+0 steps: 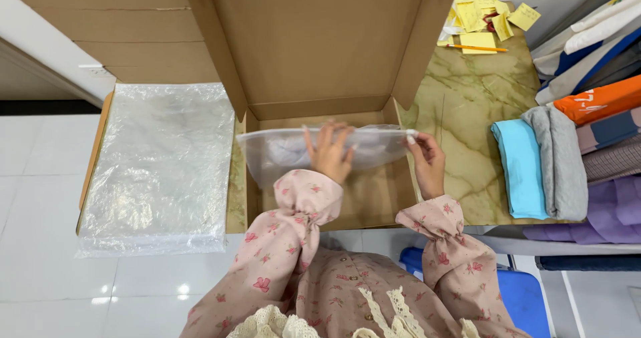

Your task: The person unties a white ribbon from a cardboard box and opens it. They remove a plastic-wrapped bundle of folded clothes and place it on a nearby table. The person then takes a sheet of bubble wrap, places it inside the empty box, and closes the box flaps.

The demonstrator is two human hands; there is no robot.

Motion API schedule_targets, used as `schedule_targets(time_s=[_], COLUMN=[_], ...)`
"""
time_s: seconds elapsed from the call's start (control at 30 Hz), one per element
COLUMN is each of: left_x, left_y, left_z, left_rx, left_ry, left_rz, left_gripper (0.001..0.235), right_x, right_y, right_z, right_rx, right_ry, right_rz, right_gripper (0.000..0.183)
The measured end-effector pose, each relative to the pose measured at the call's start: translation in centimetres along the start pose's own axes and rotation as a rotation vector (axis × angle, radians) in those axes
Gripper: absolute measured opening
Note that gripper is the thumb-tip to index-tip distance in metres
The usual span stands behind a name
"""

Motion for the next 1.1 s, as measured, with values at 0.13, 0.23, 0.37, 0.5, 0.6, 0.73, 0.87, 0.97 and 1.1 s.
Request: schedule_targets(time_s=[0.13, 0.23, 0.37, 0.5, 0.6, 0.73, 0.87, 0.97, 1.1], left_x=[0.2, 0.3, -0.4, -1.2, -0.8, 0.1, 0.3, 0.1, 0.4], left_y=[-4.0, -7.9, -11.2, -11.4, -11.1, -9.5, -10.8, -10.6, -10.9], left_z=[3.9, 5.8, 5.7, 4.8, 3.8, 3.3, 2.3, 2.4, 2.9], left_rx=[-0.104, -0.184, -0.186, -0.292, -0.448, -0.557, -0.663, -0.691, -0.766], left_ry=[-0.114, -0.164, -0.188, -0.135, -0.067, 0.008, 0.062, 0.060, 0.011], left_rz=[-0.061, -0.113, -0.078, -0.177, -0.270, -0.441, -0.514, -0.511, -0.585], left_gripper=[0.043, 0.029, 0.010, 0.011, 0.013, 0.021, 0.024, 0.025, 0.025], right_x=[-0.7, -0.6, -1.3, -1.6, -1.3, -1.9, -2.3, -2.7, -2.6], right_y=[-0.6, -0.1, 0.3, 1.0, 1.5, 0.3, -0.4, -0.2, 0.2], right_z=[-0.4, 1.2, 2.2, 3.9, 5.3, 3.4, 2.7, 2.4, 1.6], right_rx=[0.014, -0.020, 0.003, 0.056, 0.099, 0.096, 0.116, 0.129, 0.132], right_ry=[0.021, 0.052, 0.016, 0.019, 0.029, 0.034, 0.026, 0.011, 0.023], right_rz=[0.001, 0.039, 0.103, 0.122, 0.115, 0.090, 0.098, 0.125, 0.157], right_gripper=[0.018, 0.014, 0.014, 0.015, 0.014, 0.014, 0.012, 0.012, 0.012])
Point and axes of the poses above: each hand's wrist, its own x-axis towards the middle knuckle, its own y-axis out of the back of the hand, z = x × y, the point moved 5 cm from there along x, towards the middle knuckle, and after that the axes turned 10 degrees about x, right-handed, at the moved point
